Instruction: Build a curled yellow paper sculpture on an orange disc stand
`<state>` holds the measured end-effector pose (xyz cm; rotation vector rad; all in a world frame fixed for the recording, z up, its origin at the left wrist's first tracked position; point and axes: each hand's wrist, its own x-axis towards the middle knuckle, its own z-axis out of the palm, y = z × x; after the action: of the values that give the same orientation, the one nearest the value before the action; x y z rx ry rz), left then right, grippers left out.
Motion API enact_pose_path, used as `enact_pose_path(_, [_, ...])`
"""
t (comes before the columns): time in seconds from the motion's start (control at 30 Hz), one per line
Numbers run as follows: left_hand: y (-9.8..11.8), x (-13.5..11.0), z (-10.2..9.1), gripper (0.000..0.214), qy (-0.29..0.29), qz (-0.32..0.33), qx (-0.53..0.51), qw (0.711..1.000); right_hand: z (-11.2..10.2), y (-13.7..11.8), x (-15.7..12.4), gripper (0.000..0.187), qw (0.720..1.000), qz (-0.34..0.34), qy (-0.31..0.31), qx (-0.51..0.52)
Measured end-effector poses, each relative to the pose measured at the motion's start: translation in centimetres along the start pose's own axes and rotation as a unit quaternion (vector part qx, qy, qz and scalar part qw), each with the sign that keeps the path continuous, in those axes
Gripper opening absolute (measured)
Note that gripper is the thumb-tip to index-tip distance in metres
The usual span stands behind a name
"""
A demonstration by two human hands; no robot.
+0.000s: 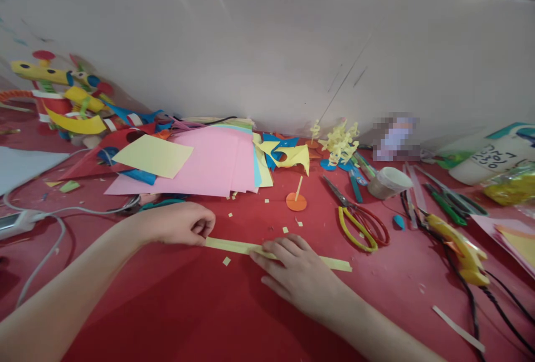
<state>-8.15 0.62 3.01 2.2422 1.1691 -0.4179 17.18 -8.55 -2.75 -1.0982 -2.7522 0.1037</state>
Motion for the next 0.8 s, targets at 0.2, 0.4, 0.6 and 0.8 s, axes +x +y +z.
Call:
enact_pose_path(0.2, [0.0,0.0,-0.1,0.011,0.003,-0.001,-0.016,1.000,-0.1,1.6,-3.3,0.033,0.998,0.012,0.032,-0.045])
enact_pose_path(0.4, [-0.1,0.0,-0.1,0.010,-0.003,-0.004,-0.018,1.000,-0.9,3.6,-6.9,0.032,0.996,0.016,0.056,-0.066])
enact_pose_path(0.6, [-0.4,-0.1,-0.3,0.014,-0.016,0.012,-0.033,0.999,-0.9,5.3,-9.5,0.029,0.994,0.037,0.094,-0.042])
enact_pose_path(0.8, [-0.2,0.1,-0.8,0.020,0.046,0.026,-0.073,0.996,-1.0,4.6,-7.7,0.033,0.982,0.146,0.116,0.011])
